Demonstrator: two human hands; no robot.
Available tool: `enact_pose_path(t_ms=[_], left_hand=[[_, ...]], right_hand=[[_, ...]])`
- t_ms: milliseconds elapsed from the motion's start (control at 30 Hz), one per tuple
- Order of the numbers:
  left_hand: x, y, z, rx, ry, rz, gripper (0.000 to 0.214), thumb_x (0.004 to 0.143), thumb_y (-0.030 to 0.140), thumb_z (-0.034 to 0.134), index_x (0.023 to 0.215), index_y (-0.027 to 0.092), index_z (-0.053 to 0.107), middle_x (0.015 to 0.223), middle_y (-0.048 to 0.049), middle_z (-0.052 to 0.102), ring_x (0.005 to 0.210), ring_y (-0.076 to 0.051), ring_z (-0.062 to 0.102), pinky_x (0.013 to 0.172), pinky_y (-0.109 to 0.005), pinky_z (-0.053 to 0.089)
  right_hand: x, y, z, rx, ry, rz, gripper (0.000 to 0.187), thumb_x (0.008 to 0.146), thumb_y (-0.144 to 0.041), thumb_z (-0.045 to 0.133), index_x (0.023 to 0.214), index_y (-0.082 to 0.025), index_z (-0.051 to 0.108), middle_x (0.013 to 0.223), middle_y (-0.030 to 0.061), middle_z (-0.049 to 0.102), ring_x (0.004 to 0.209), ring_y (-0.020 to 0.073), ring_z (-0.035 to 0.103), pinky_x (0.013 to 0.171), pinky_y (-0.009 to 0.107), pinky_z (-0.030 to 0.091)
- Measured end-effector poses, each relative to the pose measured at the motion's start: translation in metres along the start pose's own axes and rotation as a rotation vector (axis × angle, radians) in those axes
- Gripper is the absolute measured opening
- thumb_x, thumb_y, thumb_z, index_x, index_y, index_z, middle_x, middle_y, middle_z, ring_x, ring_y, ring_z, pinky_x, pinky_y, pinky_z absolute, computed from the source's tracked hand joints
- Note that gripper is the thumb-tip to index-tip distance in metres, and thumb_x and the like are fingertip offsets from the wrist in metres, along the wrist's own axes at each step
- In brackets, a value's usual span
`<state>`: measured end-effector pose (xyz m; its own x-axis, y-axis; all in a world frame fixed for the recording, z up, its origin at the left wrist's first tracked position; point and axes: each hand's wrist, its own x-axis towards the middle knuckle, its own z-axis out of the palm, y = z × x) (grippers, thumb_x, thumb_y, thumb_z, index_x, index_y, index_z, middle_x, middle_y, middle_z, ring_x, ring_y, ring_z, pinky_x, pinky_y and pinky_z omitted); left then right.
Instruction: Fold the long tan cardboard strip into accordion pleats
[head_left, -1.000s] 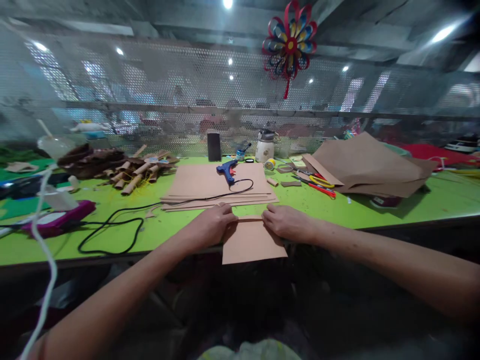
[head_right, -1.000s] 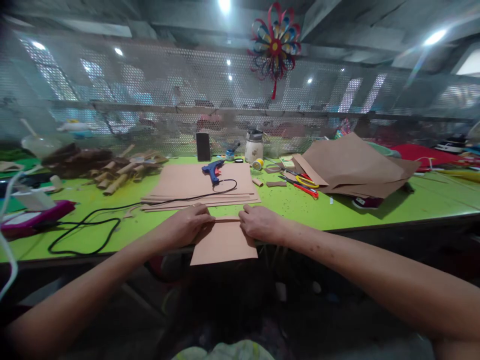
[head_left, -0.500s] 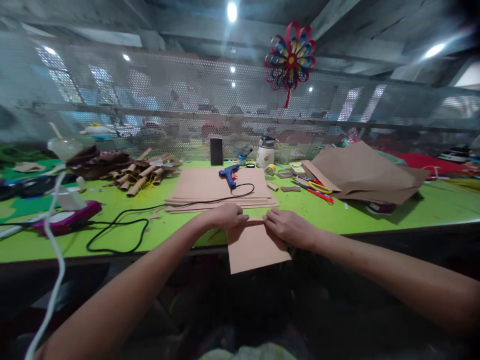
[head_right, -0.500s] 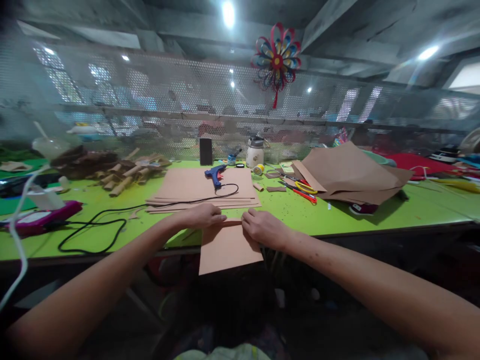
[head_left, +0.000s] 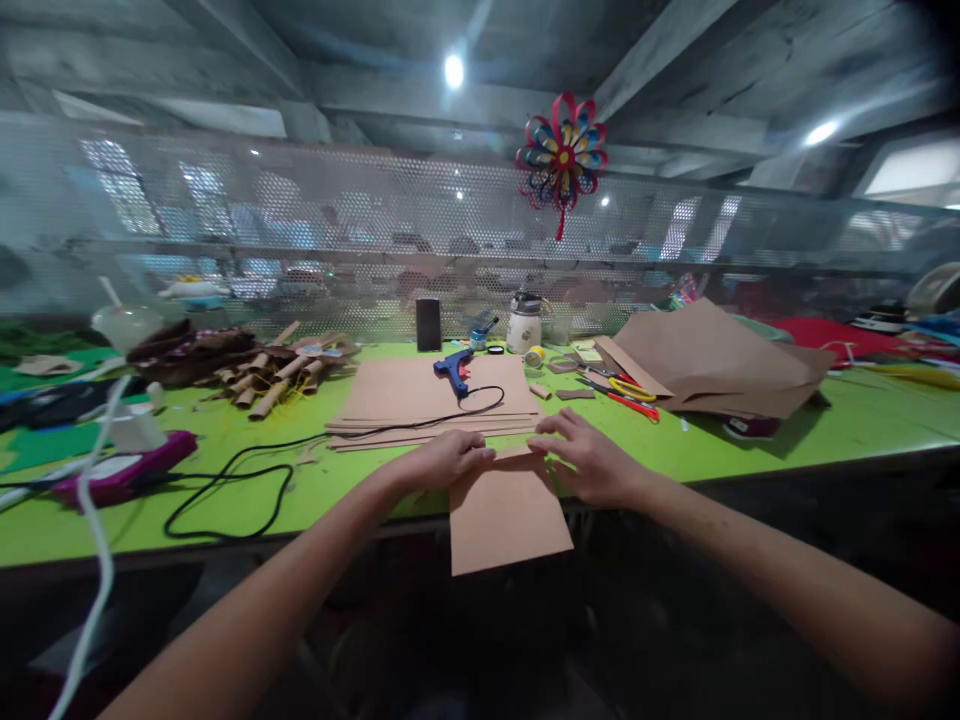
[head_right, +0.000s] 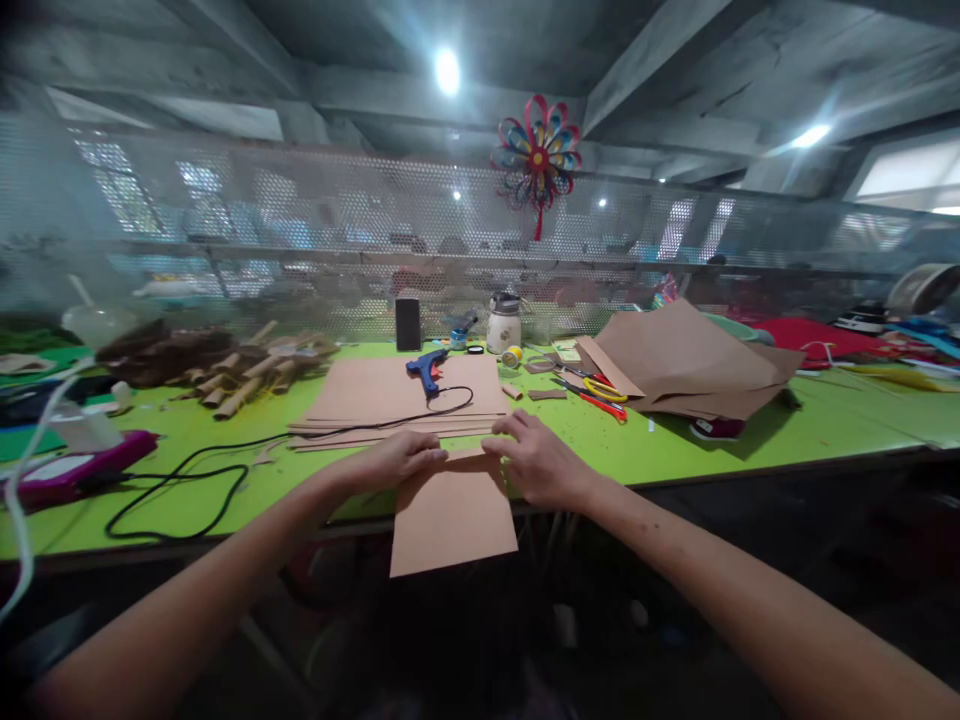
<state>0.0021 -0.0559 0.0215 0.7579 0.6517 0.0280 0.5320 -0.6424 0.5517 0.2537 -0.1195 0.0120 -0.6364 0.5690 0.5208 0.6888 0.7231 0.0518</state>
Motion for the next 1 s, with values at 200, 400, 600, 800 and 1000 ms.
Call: enact_pose_path(t_ms=[200,400,600,800,1000], left_hand=[[0.002,-0.009,0.003,-0.038,0.037,0.096,0.041,0.086,0.051,0.036,0.069,0.016,0.047,0.063,0.0034,0.040,0.059,-0.010,0.035,0.055,-0.022,0.029],[-0.001,-0.010,0.005,-0.048,0.085,0.111,0.039,0.088,0.047,0.036,0.067,0.015,0.046,0.061,0.0040,0.038,0.058,-0.010,0.034,0.053,-0.021,0.028],[-0.002,-0.008,0.005,-0.038,0.108,0.141,0.035,0.089,0.041,0.037,0.084,0.015,0.059,0.074,-0.0007,0.056,0.067,-0.012,0.047,0.062,-0.021,0.035],[-0.002,-0.003,0.003,-0.068,0.083,0.183,0.036,0.090,0.043,0.037,0.087,0.015,0.060,0.076,-0.0005,0.058,0.067,-0.011,0.047,0.062,-0.020,0.035],[-0.007,0.001,0.006,0.012,0.134,0.142,0.035,0.090,0.041,0.038,0.083,0.014,0.060,0.074,-0.0014,0.060,0.066,-0.012,0.049,0.060,-0.021,0.035]], right_hand=[[0.038,0.005,-0.019,0.456,-0.266,0.205,0.029,0.088,-0.034,0.045,0.096,-0.014,0.065,0.086,0.0057,0.061,0.078,0.0158,0.053,0.071,0.027,0.043],[0.057,0.010,0.009,0.766,-0.520,0.299,0.042,0.083,-0.049,0.050,0.080,-0.010,0.066,0.060,-0.0023,0.048,0.055,0.0080,0.037,0.050,0.020,0.029],[0.049,0.012,0.028,1.054,-0.354,0.548,0.041,0.067,-0.047,0.068,0.078,-0.008,0.067,0.060,-0.0008,0.054,0.052,0.0064,0.039,0.047,0.019,0.028],[0.051,0.004,0.025,1.000,-0.264,0.582,0.033,0.067,-0.040,0.069,0.073,-0.008,0.065,0.060,0.0006,0.057,0.050,0.0062,0.041,0.046,0.018,0.029],[0.052,-0.001,0.022,0.922,-0.254,0.598,0.034,0.067,-0.042,0.069,0.071,-0.008,0.064,0.056,-0.0011,0.052,0.050,0.0069,0.042,0.045,0.018,0.031]])
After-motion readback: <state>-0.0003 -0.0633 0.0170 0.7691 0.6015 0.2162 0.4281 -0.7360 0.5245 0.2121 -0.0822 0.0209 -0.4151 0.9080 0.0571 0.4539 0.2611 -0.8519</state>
